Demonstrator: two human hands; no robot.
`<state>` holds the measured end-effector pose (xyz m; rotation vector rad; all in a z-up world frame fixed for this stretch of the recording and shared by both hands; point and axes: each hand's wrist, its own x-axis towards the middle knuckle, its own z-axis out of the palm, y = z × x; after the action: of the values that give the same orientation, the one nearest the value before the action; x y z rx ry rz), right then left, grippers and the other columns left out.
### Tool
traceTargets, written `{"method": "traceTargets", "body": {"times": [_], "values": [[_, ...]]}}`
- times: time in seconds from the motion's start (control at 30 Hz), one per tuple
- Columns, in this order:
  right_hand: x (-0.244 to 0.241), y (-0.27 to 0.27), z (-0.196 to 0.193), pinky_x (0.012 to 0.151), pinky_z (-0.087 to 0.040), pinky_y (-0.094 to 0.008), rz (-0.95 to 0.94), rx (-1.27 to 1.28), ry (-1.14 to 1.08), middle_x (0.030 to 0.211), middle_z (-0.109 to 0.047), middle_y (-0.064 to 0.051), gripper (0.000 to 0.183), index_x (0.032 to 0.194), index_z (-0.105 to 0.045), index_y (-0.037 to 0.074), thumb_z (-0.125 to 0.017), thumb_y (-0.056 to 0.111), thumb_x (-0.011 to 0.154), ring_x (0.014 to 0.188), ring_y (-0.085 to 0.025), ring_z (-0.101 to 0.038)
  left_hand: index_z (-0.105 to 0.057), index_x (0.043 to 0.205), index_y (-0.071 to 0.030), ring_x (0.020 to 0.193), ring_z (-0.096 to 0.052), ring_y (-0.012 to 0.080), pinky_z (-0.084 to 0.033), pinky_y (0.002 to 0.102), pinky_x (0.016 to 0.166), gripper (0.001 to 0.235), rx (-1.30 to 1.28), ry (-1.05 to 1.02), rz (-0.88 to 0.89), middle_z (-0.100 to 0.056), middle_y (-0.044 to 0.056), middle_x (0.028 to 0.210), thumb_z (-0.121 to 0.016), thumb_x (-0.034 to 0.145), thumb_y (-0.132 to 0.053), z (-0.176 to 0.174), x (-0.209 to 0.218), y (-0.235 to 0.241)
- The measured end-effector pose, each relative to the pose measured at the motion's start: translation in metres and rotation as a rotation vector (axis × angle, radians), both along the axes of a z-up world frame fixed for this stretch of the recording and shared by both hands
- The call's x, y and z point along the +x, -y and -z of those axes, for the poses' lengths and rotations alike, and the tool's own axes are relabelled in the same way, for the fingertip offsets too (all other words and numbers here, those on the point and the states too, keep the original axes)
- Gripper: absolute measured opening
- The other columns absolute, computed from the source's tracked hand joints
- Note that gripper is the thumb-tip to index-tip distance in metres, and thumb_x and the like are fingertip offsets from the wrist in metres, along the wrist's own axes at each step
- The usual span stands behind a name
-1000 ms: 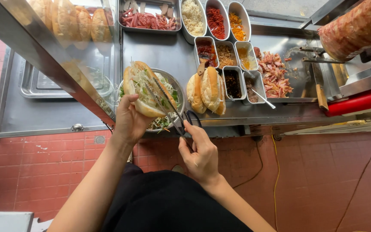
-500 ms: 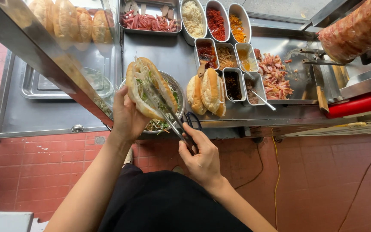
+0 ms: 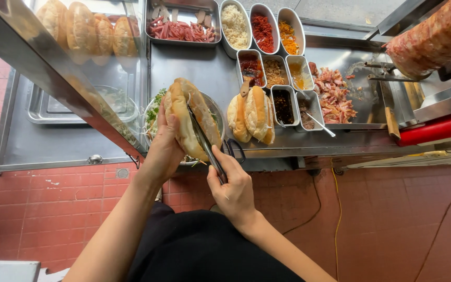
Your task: Preparing and filling Vietnamese baguette sandwiches at a food stall.
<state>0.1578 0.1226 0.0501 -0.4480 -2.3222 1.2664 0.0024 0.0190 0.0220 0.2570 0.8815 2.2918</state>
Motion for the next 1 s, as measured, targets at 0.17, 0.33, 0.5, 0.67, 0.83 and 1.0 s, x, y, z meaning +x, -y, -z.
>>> {"method": "traceTargets", "body": {"times": [0.17, 0.33, 0.5, 0.67, 0.83, 1.0], "values": [[-0.001, -0.004, -0.009, 0.063, -0.057, -0.029, -0.028, -0.028, 0.041, 0.109, -0.073, -0.015, 0.043, 0.134, -0.063, 0.0, -0.067, 0.006, 0.092, 0.069, -0.017, -0.07, -0.012, 0.164, -0.026, 0.147, -0.039, 0.024, -0.038, 0.049, 0.12, 0.069, 0.004, 0.038, 0.018, -0.034, 0.003, 0.162, -0.046, 0.106, -0.04, 0.003, -0.002, 0.003], [0.002, -0.008, -0.033, 0.062, -0.056, -0.028, 0.001, -0.077, 0.082, 0.103, -0.073, -0.012, 0.044, 0.134, -0.064, 0.001, -0.069, 0.006, 0.091, 0.07, -0.013, -0.068, -0.022, 0.163, -0.019, 0.147, -0.041, 0.027, -0.04, 0.051, 0.12, 0.07, 0.144, 0.127, 0.035, -0.038, 0.006, 0.161, -0.053, 0.105, -0.042, 0.007, -0.004, 0.009], [-0.001, -0.014, -0.036, 0.063, -0.055, -0.026, 0.057, -0.077, 0.032, 0.101, -0.075, -0.01, 0.043, 0.133, -0.065, 0.001, -0.07, 0.007, 0.091, 0.069, -0.01, -0.064, -0.033, 0.154, -0.015, 0.138, -0.05, 0.0271, -0.046, 0.052, 0.114, 0.078, 0.04, 0.091, 0.087, -0.049, 0.007, 0.147, -0.07, 0.092, -0.045, 0.025, -0.001, 0.017], [-0.002, -0.014, -0.03, 0.067, -0.056, -0.026, 0.01, -0.069, 0.013, 0.107, -0.075, -0.012, 0.042, 0.131, -0.066, 0.0, -0.07, 0.007, 0.091, 0.075, -0.01, -0.067, -0.041, 0.15, -0.006, 0.131, -0.057, 0.0263, -0.049, 0.049, 0.109, 0.076, 0.026, 0.108, 0.155, -0.058, 0.008, 0.14, -0.073, 0.092, -0.044, 0.028, -0.003, 0.018], [0.0, -0.01, -0.02, 0.077, -0.057, -0.026, -0.059, -0.057, -0.021, 0.111, -0.075, -0.013, 0.04, 0.132, -0.066, -0.001, -0.07, 0.006, 0.092, 0.087, -0.01, -0.07, -0.044, 0.148, -0.007, 0.127, -0.06, 0.0228, -0.052, 0.043, 0.107, 0.07, -0.034, 0.079, 0.183, -0.061, 0.007, 0.137, -0.073, 0.093, -0.039, 0.031, -0.008, 0.02], [-0.006, -0.017, -0.02, 0.071, -0.054, -0.022, -0.096, -0.31, 0.125, 0.096, -0.074, -0.004, 0.045, 0.134, -0.065, 0.0, -0.07, 0.008, 0.09, 0.079, -0.004, -0.06, -0.045, 0.148, -0.004, 0.123, -0.061, 0.0216, -0.052, 0.04, 0.106, 0.065, -0.057, 0.039, 0.179, -0.06, 0.009, 0.135, -0.071, 0.098, -0.038, 0.045, -0.012, 0.026]]}}
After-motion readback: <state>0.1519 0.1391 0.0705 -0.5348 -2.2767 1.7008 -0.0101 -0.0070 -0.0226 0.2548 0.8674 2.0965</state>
